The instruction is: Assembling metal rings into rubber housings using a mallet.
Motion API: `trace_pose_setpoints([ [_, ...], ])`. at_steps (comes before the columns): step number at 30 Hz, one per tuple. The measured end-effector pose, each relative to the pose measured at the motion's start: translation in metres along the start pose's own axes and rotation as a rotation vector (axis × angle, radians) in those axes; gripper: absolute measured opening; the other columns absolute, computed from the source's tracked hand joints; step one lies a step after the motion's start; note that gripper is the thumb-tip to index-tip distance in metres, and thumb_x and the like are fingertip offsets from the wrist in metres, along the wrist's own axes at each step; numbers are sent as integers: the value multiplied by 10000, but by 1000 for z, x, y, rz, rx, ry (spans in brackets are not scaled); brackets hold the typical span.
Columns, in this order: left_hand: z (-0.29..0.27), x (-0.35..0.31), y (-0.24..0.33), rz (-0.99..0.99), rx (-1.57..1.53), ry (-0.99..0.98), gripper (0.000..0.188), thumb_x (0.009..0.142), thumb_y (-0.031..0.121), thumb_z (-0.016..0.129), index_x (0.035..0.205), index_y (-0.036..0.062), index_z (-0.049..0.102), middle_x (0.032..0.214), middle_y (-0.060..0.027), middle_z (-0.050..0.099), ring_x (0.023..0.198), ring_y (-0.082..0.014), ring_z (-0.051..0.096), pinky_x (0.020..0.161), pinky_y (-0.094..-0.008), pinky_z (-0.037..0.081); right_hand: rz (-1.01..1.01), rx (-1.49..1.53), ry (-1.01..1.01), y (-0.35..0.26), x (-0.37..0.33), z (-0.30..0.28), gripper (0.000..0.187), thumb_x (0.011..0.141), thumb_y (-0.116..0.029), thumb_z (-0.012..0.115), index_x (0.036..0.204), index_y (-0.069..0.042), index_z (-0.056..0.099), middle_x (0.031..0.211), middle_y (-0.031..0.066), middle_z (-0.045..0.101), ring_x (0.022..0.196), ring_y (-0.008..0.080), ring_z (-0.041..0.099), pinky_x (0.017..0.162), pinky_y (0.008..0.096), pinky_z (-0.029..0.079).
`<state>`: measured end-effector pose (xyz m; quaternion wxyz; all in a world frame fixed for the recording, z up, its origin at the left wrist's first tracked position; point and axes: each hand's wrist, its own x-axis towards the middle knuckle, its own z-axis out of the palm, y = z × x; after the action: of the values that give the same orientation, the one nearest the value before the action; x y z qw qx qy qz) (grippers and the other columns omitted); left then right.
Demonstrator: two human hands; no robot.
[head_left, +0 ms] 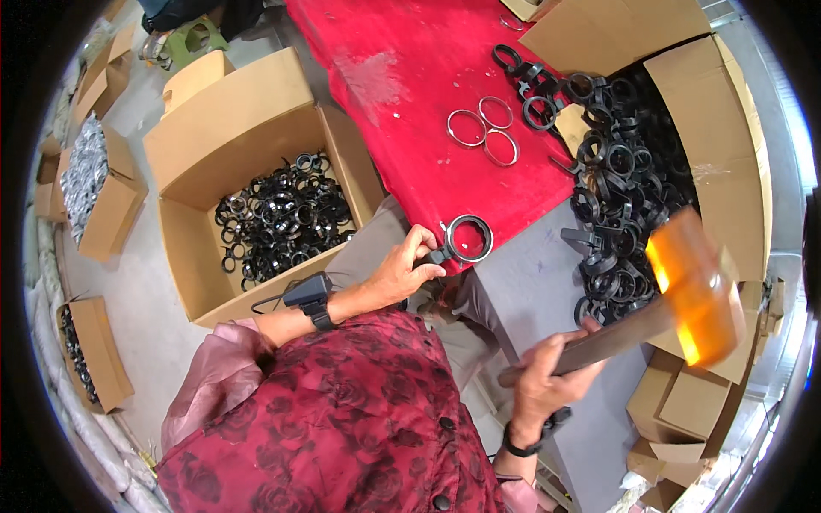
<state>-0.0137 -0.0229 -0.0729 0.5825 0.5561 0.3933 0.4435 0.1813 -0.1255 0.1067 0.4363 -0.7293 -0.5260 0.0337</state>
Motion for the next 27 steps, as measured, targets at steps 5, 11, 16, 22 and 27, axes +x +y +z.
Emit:
trace_pose_setpoints([
  [5,-3,3,13,15,84,19,438,912,178,768,1135,45,416,705,-72,458,670,-144,391,608,-348,386,60,-182,-550,60,-48,-8,312,871,-78,705,1108,-14,513,776,207,580,617,289,630,599,412,497],
  [11,-8,0,10,-14,134,44,460,894,219,787,1133,38,440,750,-133,484,672,-240,423,642,-389,431,222,228,22,-7,-29,-22,181,933,-31,631,1075,-18,519,770,93,605,577,174,580,553,315,499],
  [16,-3,3,11,144,228,100,457,917,277,765,1123,32,439,845,-197,558,702,-346,501,665,-441,453,257,-193,-554,68,-55,-3,279,904,-87,669,1117,-49,493,710,96,569,503,164,577,441,353,470],
  [22,-20,4,16,-17,215,-16,445,935,308,739,1111,26,443,874,-224,574,786,-450,579,698,-465,475,108,140,5,-13,24,-24,148,992,-42,588,1075,-28,466,665,44,543,479,92,516,425,261,442],
  [27,-16,12,19,176,198,-3,425,941,293,729,1106,24,446,864,-235,581,799,-474,584,700,-476,470,-342,-383,-345,44,12,15,297,879,-59,645,1119,29,494,726,264,582,666,562,575,595,495,489],
])
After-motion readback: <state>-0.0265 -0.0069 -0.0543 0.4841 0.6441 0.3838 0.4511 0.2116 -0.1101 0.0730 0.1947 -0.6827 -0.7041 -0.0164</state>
